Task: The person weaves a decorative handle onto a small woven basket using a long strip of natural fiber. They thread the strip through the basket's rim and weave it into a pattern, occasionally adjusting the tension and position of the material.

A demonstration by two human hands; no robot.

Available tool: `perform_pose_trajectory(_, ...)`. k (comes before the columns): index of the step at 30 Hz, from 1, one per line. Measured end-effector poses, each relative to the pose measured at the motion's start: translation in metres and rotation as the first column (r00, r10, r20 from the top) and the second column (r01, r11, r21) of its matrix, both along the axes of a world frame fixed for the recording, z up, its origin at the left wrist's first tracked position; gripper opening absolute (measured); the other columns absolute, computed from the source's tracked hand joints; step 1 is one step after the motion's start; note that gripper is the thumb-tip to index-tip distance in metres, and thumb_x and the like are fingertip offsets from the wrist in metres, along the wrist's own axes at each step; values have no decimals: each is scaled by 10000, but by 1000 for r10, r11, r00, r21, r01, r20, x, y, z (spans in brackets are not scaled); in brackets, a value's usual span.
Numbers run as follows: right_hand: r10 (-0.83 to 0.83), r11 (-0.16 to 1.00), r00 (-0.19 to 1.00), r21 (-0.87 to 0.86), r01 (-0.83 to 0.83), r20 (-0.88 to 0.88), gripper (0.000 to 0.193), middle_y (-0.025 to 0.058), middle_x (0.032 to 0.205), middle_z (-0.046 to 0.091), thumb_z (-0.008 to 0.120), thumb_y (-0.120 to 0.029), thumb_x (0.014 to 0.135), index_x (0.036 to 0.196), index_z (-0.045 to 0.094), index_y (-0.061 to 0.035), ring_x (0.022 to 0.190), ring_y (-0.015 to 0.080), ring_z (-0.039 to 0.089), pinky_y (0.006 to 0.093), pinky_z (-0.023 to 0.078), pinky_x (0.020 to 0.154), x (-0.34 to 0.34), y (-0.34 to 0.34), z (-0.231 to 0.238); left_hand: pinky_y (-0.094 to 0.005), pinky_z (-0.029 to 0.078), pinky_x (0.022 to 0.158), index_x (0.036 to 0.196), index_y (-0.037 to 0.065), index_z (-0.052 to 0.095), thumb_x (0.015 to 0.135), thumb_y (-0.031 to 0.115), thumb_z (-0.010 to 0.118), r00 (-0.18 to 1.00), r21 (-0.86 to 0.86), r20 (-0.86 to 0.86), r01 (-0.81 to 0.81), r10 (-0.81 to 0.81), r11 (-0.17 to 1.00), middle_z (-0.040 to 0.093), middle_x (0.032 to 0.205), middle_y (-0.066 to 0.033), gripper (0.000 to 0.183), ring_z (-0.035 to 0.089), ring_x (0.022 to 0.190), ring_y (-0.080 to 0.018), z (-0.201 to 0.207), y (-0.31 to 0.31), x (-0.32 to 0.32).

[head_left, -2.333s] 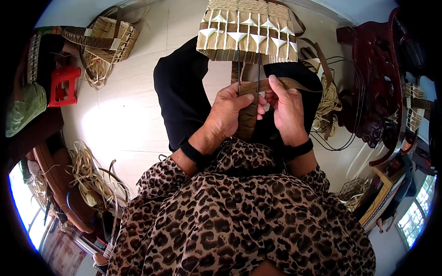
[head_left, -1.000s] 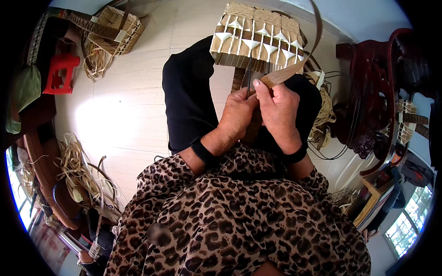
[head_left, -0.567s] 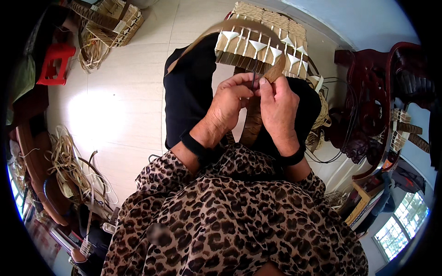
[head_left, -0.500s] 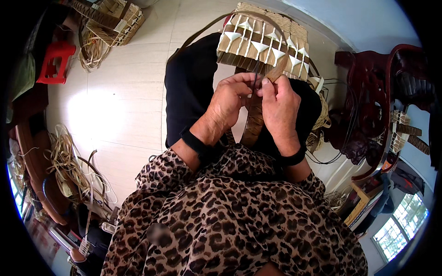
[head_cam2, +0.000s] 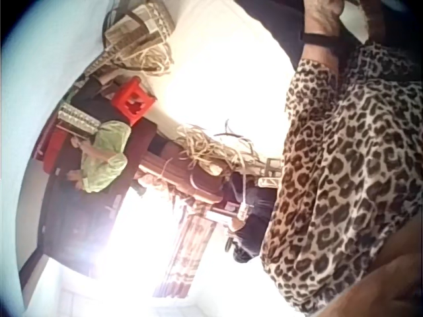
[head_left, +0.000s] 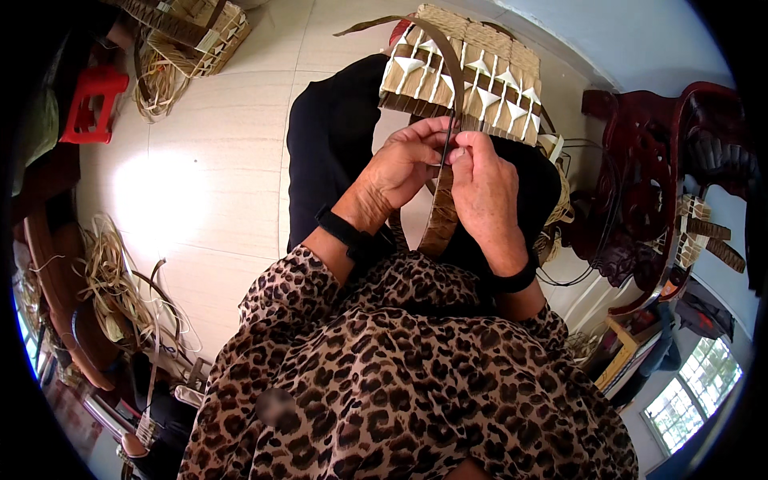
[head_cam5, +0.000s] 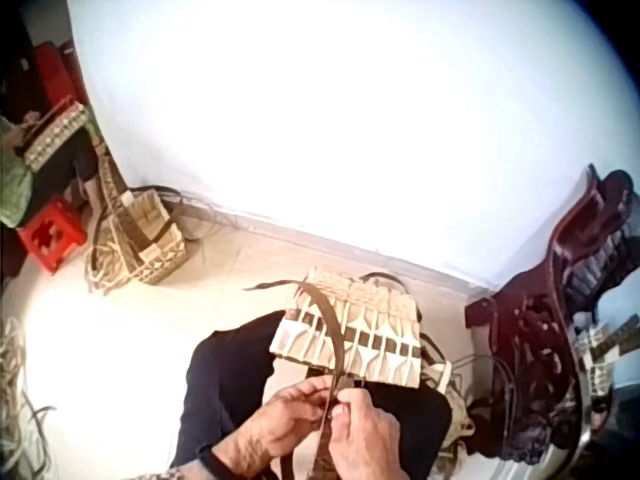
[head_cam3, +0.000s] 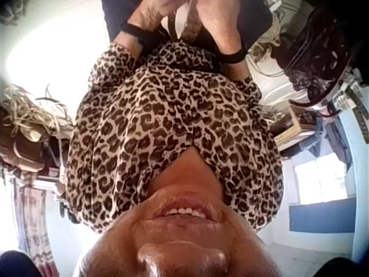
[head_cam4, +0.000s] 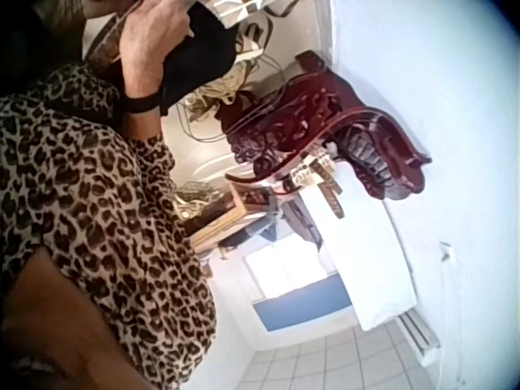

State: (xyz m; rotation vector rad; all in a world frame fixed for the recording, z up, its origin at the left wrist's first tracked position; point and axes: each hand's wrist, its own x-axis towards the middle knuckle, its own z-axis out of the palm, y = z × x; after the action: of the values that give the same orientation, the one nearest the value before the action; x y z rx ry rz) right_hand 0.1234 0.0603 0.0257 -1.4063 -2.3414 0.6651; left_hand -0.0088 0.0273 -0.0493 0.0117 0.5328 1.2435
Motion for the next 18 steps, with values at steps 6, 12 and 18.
perform_pose_trajectory(6,6,999,999,-47,-4,41,228,164,738,672,566,-63,877,1086,487,-18,686,384,656,486,517,636,1,0,2,-333,505,879,1180,-20,563,779,-115,468,976,-35,-214,-31,23,999,624,1071,-110,423,620,963,-216,0,-2,6)
perform_pose_trajectory(12,24,997,998,-72,-29,-64,243,162,818,697,555,-31,868,1093,467,-3,733,382,670,479,529,664,4,4,0,-297,491,620,1150,-31,550,841,-34,485,930,-308,-310,-293,196,905,622,888,-85,316,628,764,-189,16,0,21)
perform_pose_trajectory(18,23,996,997,-86,-30,-80,240,170,856,702,550,-29,868,1090,464,-5,758,389,671,476,535,672,6,5,0,-371,537,728,1288,-61,441,879,-43,420,856,-316,-413,-454,310,833,624,977,-141,410,639,828,-233,36,3,6)
